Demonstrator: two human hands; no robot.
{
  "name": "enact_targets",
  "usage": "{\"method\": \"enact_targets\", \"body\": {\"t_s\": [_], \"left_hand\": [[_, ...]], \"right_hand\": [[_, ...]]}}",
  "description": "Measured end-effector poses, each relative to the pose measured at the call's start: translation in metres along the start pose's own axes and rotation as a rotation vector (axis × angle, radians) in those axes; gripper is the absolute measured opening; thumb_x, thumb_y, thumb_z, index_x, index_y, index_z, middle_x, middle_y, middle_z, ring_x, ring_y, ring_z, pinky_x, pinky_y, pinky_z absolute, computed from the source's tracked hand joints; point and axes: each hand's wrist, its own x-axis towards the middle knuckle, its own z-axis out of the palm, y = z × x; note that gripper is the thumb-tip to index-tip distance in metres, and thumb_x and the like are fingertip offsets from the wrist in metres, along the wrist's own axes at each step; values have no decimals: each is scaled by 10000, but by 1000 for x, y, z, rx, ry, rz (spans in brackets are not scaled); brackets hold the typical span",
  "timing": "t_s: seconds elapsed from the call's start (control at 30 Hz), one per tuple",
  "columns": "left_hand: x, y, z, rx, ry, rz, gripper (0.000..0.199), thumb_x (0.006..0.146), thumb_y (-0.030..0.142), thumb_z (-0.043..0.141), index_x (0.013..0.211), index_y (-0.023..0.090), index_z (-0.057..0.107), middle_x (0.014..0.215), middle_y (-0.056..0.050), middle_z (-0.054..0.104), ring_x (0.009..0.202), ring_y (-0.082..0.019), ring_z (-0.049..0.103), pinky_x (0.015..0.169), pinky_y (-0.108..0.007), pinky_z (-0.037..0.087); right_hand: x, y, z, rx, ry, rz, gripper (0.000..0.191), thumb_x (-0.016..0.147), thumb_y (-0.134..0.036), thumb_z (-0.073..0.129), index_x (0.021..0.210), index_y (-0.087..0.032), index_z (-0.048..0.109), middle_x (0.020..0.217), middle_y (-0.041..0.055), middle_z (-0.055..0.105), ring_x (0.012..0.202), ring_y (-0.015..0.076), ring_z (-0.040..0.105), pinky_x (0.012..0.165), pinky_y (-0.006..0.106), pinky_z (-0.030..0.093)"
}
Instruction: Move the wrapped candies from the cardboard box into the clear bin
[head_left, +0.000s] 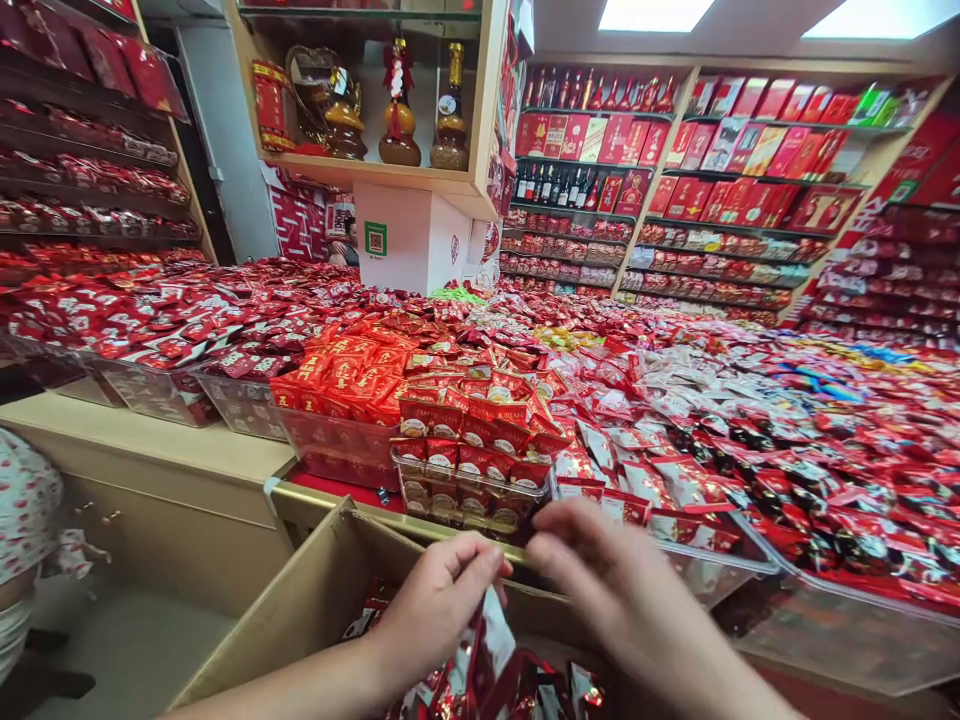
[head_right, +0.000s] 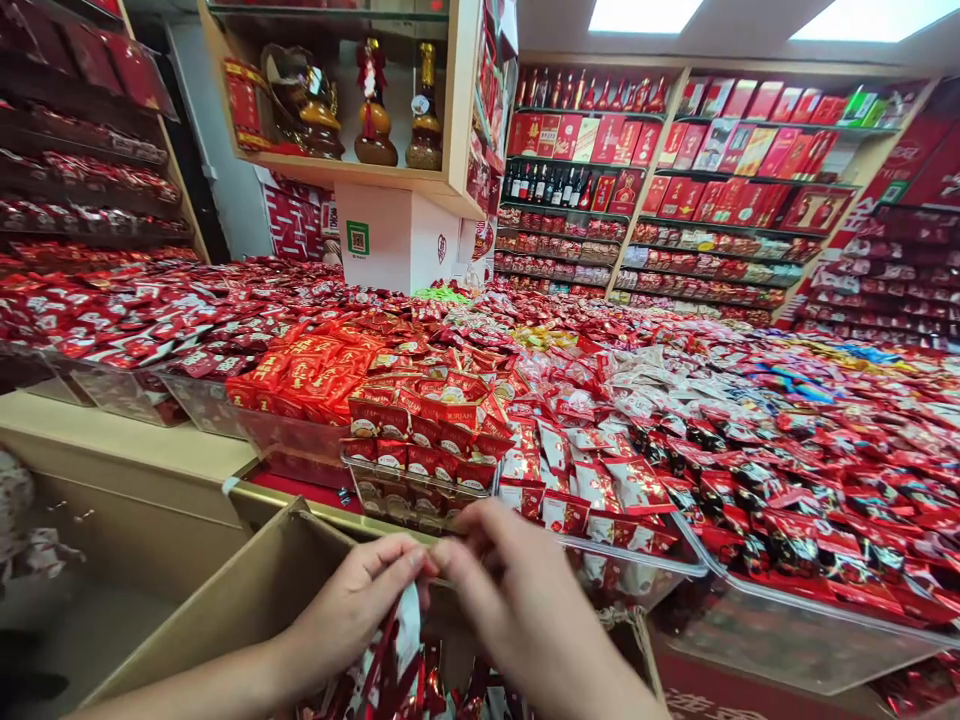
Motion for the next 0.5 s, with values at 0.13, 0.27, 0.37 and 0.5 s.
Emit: {"method": "enact_targets", "body": {"t_s": [0.13,0.27,0.37,0.5], "left_hand": [[3,3,2,-128,105,58,279,819,370,463,666,141,507,615,32,459,604,-93,421,585,-182,366],[0,0,-1,-256,95,-45,237,792,389,502,776,153,506,628,47,475,513,-69,402,482,-173,359],[-2,-1,-6,-286,23,-113,291,764,421,534,884,156,525,657,38,535,483,-69,451,459,-178,379],[-4,-2,-11,-190,-186,-115,366,778,460,504,847,113,599,601,4,589,450,-84,513,429,-175,354]], "right_hand": [[-16,6,42,302,-202,83,188,772,-350,545,859,-187,511,654,-27,520,568,101,458,513,216,365],[-13,26,44,598,-194,256,245,738,-332,602,890,-171,497,649,-44,513,586,80,463,542,201,365],[-12,32,35,660,-110,285,240,732,-334,614,866,-168,504,690,-28,552,632,83,497,593,206,391],[-13,32,31,672,-32,246,214,736,-328,617,848,-176,515,731,-12,571,672,92,521,618,208,417]]}}
